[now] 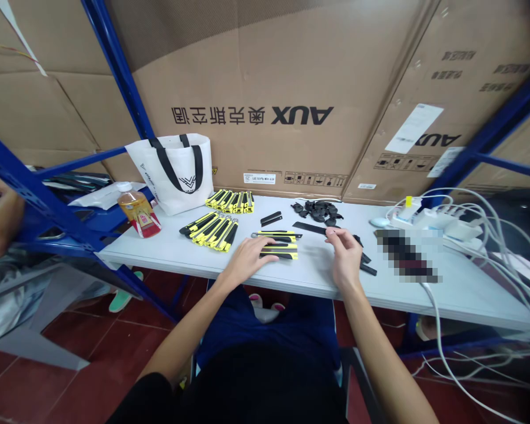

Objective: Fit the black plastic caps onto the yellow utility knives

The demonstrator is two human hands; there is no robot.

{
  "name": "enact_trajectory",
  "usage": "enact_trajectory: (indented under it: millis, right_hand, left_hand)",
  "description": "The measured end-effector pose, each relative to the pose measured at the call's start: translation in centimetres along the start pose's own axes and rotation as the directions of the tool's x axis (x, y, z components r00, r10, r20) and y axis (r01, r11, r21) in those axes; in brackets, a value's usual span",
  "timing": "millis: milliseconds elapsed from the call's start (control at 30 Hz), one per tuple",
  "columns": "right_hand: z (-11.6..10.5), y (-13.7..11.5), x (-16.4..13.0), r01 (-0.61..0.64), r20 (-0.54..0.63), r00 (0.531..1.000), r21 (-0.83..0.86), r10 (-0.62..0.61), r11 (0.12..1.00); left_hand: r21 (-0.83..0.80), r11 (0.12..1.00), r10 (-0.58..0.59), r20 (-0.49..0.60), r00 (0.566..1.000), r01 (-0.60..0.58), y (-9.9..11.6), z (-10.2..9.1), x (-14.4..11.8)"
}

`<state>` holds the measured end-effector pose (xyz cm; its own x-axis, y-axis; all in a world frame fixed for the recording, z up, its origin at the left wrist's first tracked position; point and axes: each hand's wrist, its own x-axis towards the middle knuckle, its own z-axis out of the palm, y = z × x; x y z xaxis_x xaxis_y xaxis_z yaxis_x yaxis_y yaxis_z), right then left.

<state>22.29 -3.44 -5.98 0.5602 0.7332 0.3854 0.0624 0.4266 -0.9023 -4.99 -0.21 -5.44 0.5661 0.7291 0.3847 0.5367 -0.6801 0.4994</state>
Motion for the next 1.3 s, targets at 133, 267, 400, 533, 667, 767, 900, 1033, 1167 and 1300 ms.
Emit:
enact_trajectory:
  millis: [133,267,400,533,667,767,900,1033,1167,1300]
  right_hand:
    - [0.1,0.0,-0.1,0.034,0.068,0.997,0.029,-0.036,0.999]
    - [0.1,-0.1,-0.3,0.055,0.1,0.993,0.033,-0.058,0.998]
    - [0.1,-0.3,-0.6,0.072,0.138,0.988,0.025,-0.074,0.997]
    - [0.2,-0.6,-0.8,0.076,0.166,0.983,0.017,-0.077,0.997]
    - [0.2,-0.7,-0.8,0.073,0.196,0.978,0.0,-0.071,0.997]
    - [0.2,-0.7,-0.7,0.075,0.162,0.984,0.004,-0.075,0.997]
    - [0.1,-0.7,-0.7,0.059,0.229,0.972,-0.051,-0.046,0.997]
    - [0.4,-1.0,-1.1,0.092,0.406,0.913,-0.158,-0.02,0.983]
    - [0.7,-1.4,-1.5,0.197,0.589,0.808,-0.234,-0.022,0.952]
    - [0.8,-1.1,-1.7,0.272,0.691,0.723,-0.31,0.019,0.911]
  left_hand:
    - [-0.026,1.0,0.01,-0.19,0.982,-0.016,-1.3,0.0,-0.4]
    - [-0.045,0.998,-0.059,-0.264,0.963,0.049,-1.8,0.1,-0.2]
    - [-0.054,0.997,-0.062,-0.301,0.952,0.048,-1.8,0.2,-0.1]
    - [-0.062,0.996,-0.076,-0.32,0.944,0.059,-1.9,0.2,-0.2]
    - [-0.045,0.999,-0.034,-0.31,0.95,0.021,-2.1,0.3,-0.1]
    - [-0.046,0.999,-0.023,-0.315,0.949,0.009,-2.2,0.4,-0.1]
    - [-0.034,0.999,-0.002,-0.305,0.952,-0.009,-2.4,0.5,-0.2]
    - [0.001,0.999,0.052,-0.273,0.96,-0.054,-2.4,0.5,-0.3]
    - [-0.005,0.992,0.127,-0.159,0.979,-0.129,-1.8,0.2,-0.3]
    - [-0.013,0.986,0.167,-0.069,0.983,-0.168,-1.2,-0.2,-0.3]
